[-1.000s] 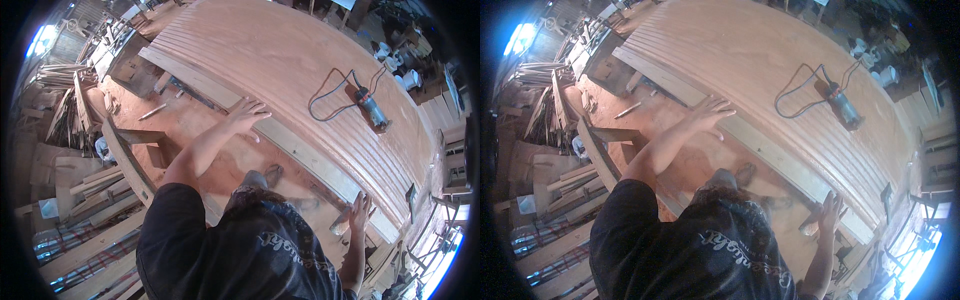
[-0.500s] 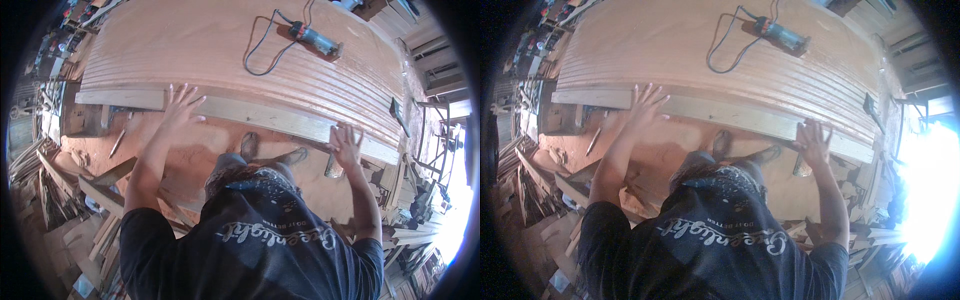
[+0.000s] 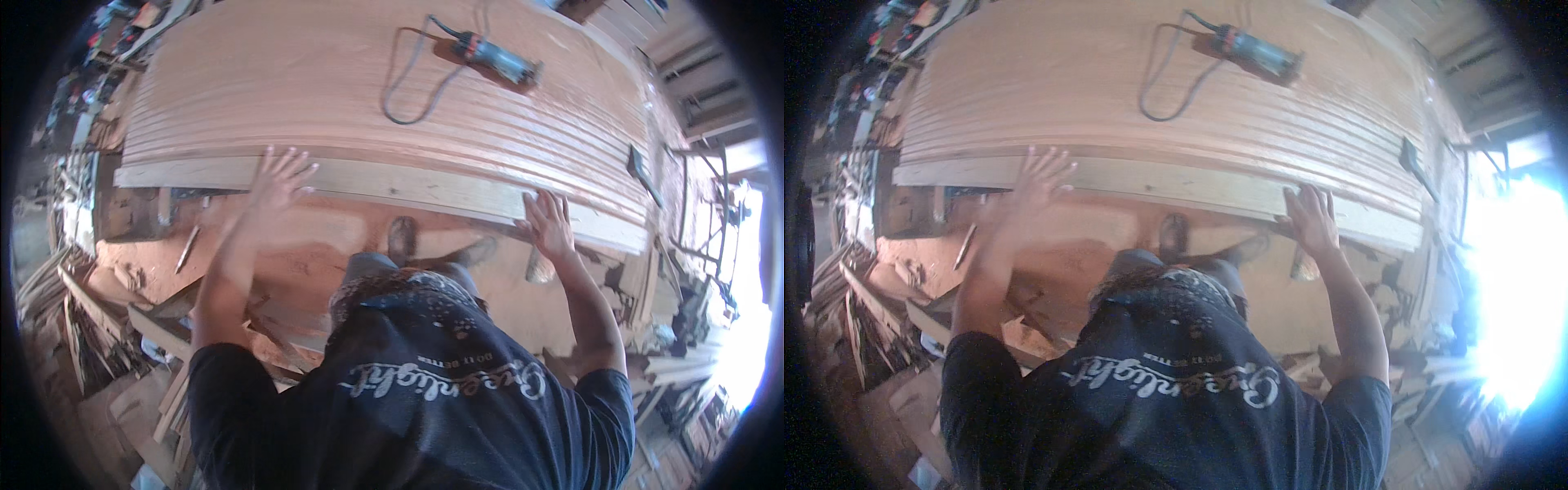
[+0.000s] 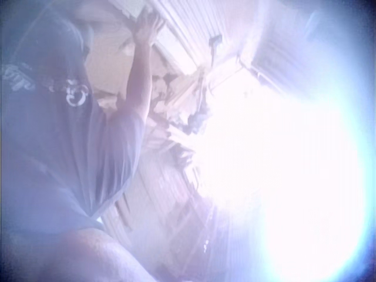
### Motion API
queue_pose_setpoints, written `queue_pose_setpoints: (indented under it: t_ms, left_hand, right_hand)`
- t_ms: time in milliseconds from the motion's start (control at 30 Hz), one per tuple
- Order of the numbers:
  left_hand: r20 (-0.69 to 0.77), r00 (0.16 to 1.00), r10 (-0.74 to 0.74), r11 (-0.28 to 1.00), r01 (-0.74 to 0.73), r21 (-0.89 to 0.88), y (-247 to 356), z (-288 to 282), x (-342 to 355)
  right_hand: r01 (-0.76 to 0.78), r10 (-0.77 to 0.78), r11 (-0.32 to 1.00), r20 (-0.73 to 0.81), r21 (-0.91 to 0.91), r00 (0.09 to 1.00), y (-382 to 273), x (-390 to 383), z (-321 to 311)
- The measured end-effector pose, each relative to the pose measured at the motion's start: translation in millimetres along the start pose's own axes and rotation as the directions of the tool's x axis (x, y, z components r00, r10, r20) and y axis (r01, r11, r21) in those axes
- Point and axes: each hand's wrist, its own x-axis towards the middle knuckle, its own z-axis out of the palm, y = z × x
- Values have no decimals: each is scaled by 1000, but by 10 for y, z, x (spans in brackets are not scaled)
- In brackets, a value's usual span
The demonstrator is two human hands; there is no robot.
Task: The person uses a hand axe to chip and shape the edge of a large curved wooden panel, then uses a power sander to smooth the surface. The person repeatedly positions the wood and removes material along the edge.
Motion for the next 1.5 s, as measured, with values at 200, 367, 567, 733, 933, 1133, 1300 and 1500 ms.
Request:
queue_pose_setpoints:
  t_ms: [200, 367, 567, 733, 933, 1133, 1300, 1500]
  left_hand:
    - [3, 995, -103, 995, 103, -10, 18, 25, 24]
    - [69, 967, -245, 969, 244, 26, -286, 146, 660]
    - [99, 986, -135, 991, 133, 31, -623, 255, 1088]
    - [153, 982, -114, 993, 119, -25, -630, -77, 1018]
    - [56, 993, -103, 993, 106, -54, -478, -627, 851]
    - [36, 993, -116, 987, 120, -107, -325, -560, 716]
    - [-45, 988, -147, 977, 138, -165, -252, 120, 441]
    - [21, 998, -59, 994, 61, -87, -485, 213, 608]
  right_hand:
    - [-52, 52, 999, -82, -6, 995, 58, -66, 346]
    - [-147, 142, 988, -92, -47, 986, 169, 427, 262]
    - [8, -10, 982, -9, -190, 1000, 659, 929, 144]
    - [-52, 49, 996, -36, -70, 998, 604, 635, 306]
    - [-39, 9, 987, -183, -158, 983, 728, 310, 370]
    - [6, -32, 985, -149, -173, 988, 679, 279, 364]
    - [19, -36, 992, -129, -127, 991, 391, 357, 331]
    - [-26, 24, 999, -42, -47, 999, 516, 398, 345]
